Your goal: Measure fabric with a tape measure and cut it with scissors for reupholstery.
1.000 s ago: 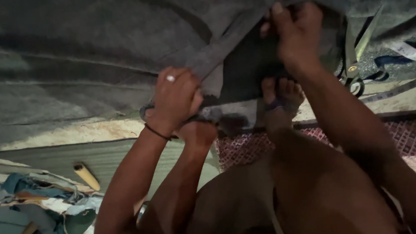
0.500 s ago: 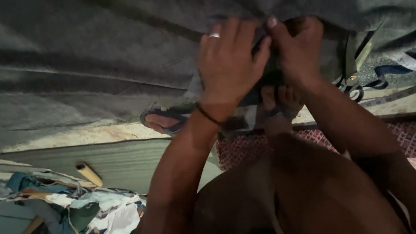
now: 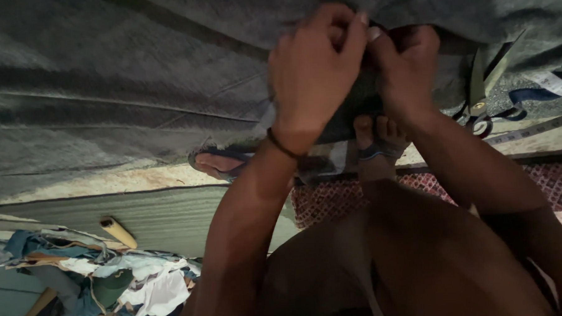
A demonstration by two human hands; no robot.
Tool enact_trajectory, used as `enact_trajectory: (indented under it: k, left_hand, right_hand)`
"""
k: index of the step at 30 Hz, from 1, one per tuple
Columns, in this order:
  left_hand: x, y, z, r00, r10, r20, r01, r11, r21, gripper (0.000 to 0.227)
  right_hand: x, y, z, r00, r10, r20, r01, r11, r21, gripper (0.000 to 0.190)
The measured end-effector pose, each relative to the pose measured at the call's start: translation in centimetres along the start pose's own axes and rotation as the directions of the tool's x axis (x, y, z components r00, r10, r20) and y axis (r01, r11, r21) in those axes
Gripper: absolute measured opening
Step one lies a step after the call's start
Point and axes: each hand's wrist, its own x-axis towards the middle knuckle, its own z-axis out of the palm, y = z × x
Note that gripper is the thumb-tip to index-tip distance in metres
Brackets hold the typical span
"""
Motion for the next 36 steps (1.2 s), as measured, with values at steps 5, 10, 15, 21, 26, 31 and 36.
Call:
enact_trajectory:
  k: [5, 10, 15, 21, 26, 31, 36]
  left_hand:
    - [0.1, -0.7, 0.8, 1.000, 0.005, -0.009, -0.005, 1.000, 0.007, 0.024]
    - [0.4, 0.1, 0.5, 0.999, -0.012, -0.031, 0.012, 1.000, -0.005, 0.026]
    - [0.6, -0.2, 1.2, 1.000, 0.006, 0.010, -0.006, 1.000, -0.028, 0.027]
    - [0.0, -0.3, 0.8, 0.996, 0.012, -0.091, -0.029, 0.982, -0.188, 0.030]
    - [1.0, 0.5, -1.1, 0.992, -0.050, -0.113, 0.010, 0.944, -0.330, 0.029]
    - [0.2, 0.4, -1.5, 0.996, 0.080, -0.050, -0.087, 0.982, -0.169, 0.027]
    - [-1.9, -0.4, 0.3, 0.965, 0.248, -0.083, -0.204, 0.912, 0.355, 0.038]
  right_hand:
    - [0.6, -2.2, 1.5, 0.992, 0.035, -0.121, -0.039, 0.999, -0.030, 0.019]
    - [0.4, -0.6, 0.7, 0.991, 0.023, -0.130, -0.029, 0.998, -0.048, 0.019]
    - [-0.3, 2.4, -1.1, 1.000, 0.010, -0.025, -0.019, 0.927, -0.376, 0.048]
    - [0.3, -0.7, -0.1, 0.977, -0.184, 0.107, 0.211, 0.903, -0.375, 0.028]
    - [-0.5, 1.0, -1.3, 0.982, -0.114, 0.149, 0.178, 0.821, -0.543, 0.018]
    - [-0.2, -1.1, -1.5, 0.938, -0.331, 0.108, 0.345, 0.841, -0.417, 0.020]
    - [0.0, -0.2, -6.3, 0.918, -0.386, 0.092, 0.246, 0.373, -0.895, 0.030]
